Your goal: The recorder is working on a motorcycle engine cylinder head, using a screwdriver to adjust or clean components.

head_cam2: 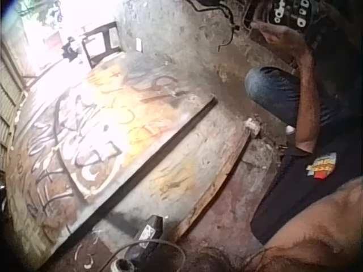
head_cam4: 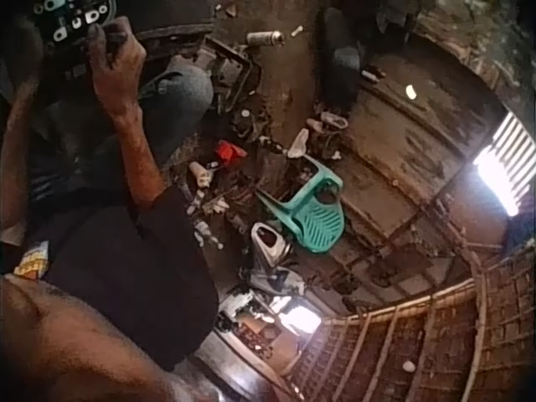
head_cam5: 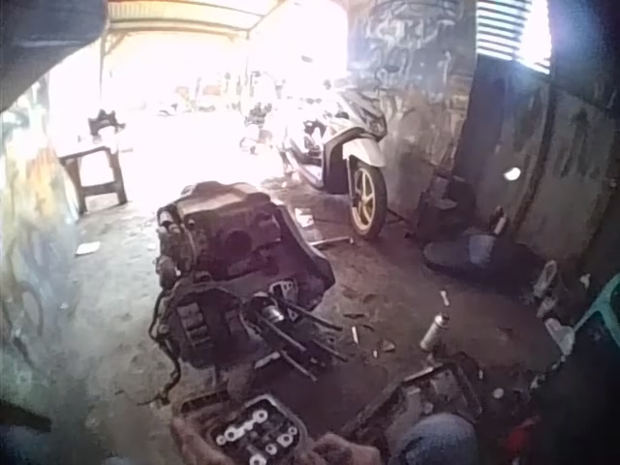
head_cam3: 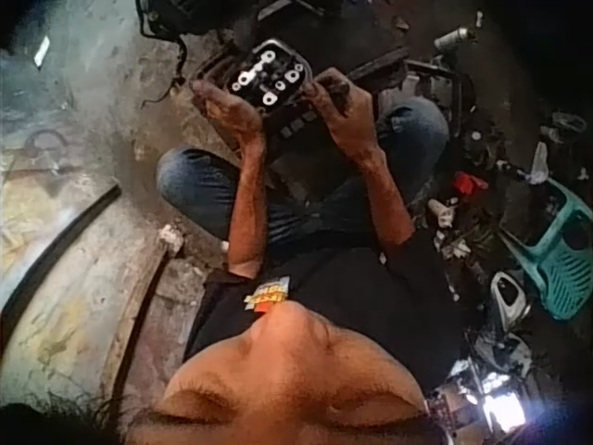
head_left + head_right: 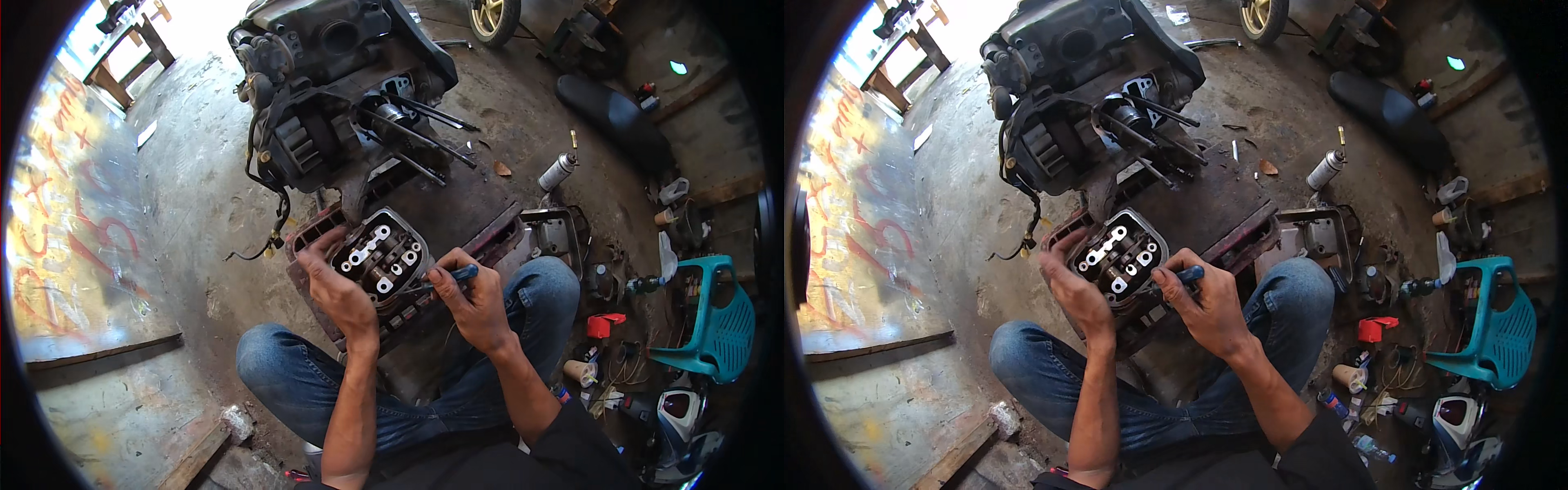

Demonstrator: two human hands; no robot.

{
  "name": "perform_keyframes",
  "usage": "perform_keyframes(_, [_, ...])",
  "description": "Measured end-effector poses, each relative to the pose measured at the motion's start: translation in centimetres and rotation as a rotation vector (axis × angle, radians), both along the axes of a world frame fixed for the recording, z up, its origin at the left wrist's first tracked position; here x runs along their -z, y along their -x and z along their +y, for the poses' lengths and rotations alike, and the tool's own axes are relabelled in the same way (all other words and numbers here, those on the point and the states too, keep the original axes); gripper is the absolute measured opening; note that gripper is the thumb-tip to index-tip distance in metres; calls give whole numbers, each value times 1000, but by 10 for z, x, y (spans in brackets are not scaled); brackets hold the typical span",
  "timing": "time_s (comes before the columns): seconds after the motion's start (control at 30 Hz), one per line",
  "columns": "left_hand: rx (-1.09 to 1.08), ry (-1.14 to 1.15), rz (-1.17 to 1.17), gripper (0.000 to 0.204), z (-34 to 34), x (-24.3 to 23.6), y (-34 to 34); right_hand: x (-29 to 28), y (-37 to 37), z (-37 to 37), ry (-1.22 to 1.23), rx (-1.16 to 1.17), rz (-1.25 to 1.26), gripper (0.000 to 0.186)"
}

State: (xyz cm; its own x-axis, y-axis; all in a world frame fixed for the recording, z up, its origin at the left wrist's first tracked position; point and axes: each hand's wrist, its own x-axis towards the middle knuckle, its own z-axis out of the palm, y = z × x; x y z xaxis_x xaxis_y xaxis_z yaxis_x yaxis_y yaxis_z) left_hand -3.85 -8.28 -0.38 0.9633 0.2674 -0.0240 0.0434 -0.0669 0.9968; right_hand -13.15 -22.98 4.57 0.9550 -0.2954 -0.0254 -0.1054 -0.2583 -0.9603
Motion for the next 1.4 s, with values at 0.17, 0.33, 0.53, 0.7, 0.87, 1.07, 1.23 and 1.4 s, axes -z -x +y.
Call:
perform_keyframes(0.17, [-55, 200, -36, 74, 6, 10, 1, -5, -8, 5, 133, -85, -85, 23])
perform_keyframes(0.33, [-210, 404, 28, 65, 2, 6, 0, -8, -8, 8, 295, -121, -216, 20])
perform_keyframes(0.53, [-208, 431, 133, 61, 12, 22, -4, -23, -14, 6, 112, -137, 103, 17])
perform_keyframes(0.7, [-209, 388, 127, 66, 10, 28, -4, -14, -15, 10, 213, -131, -109, 20])
perform_keyframes(0.87, [-162, 420, 136, 67, 10, 27, -2, -23, -13, 3, 186, -8, 49, 20])
perform_keyframes(1.07, [-170, 451, 130, 67, 11, 28, -3, -7, -13, 1, 197, 7, 3, 19])
perform_keyframes(1.23, [-191, 432, 108, 67, 10, 24, -3, -1, -12, 8, 183, -35, -34, 21])
perform_keyframes(1.4, [-199, 512, 128, 69, 11, 30, -4, -10, -9, 10, -101, 143, -24, 23])
